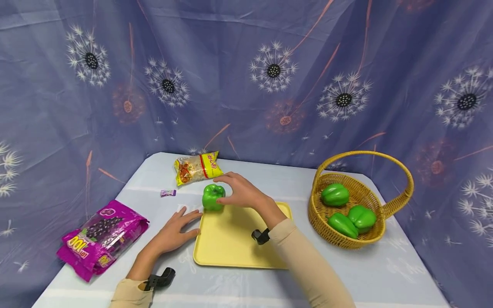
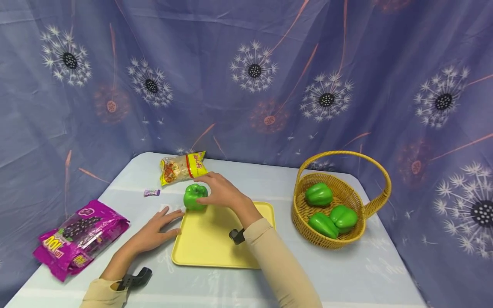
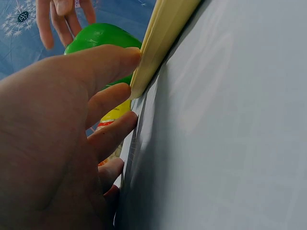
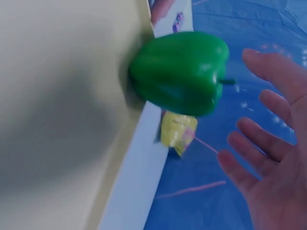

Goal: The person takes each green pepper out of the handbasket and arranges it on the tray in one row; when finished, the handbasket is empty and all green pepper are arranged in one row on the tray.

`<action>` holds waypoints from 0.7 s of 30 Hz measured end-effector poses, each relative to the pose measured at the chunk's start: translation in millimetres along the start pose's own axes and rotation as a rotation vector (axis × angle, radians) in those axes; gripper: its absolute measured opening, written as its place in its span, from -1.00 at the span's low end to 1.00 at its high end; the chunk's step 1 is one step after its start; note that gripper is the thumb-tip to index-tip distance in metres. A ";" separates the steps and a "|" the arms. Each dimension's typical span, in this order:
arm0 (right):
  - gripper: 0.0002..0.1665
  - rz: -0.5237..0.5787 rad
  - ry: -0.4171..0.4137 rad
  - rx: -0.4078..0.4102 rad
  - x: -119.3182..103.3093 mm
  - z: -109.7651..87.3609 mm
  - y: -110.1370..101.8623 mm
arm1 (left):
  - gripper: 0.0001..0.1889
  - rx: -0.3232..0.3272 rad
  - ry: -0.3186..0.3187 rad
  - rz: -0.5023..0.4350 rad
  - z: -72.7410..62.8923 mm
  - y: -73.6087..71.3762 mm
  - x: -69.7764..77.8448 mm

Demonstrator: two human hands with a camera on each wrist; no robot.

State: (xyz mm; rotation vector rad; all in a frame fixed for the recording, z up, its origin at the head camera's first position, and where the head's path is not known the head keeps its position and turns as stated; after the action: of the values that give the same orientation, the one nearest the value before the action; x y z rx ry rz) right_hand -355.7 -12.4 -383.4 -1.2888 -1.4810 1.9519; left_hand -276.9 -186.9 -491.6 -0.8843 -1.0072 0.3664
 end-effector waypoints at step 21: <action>-0.50 0.105 0.005 0.093 64.8 -61.3 -58.5 | -0.39 -0.018 -0.012 -0.019 -1.0 4.3 -5.4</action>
State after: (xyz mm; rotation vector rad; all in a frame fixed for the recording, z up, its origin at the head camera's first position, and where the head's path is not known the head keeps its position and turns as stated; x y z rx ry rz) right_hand -351.3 91.8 -361.1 -1.3541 -1.3279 2.0566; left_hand -278.3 -188.1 -498.3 -0.8894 -1.0303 0.3473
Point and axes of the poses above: each hand's wrist, its own z-axis towards the middle knuckle, its own y-axis out of the palm, x = y × z, the point moved 8 cm from there along z, towards the middle knuckle, and after that the axes turned 11 degrees about y, right-handed, at the moved point
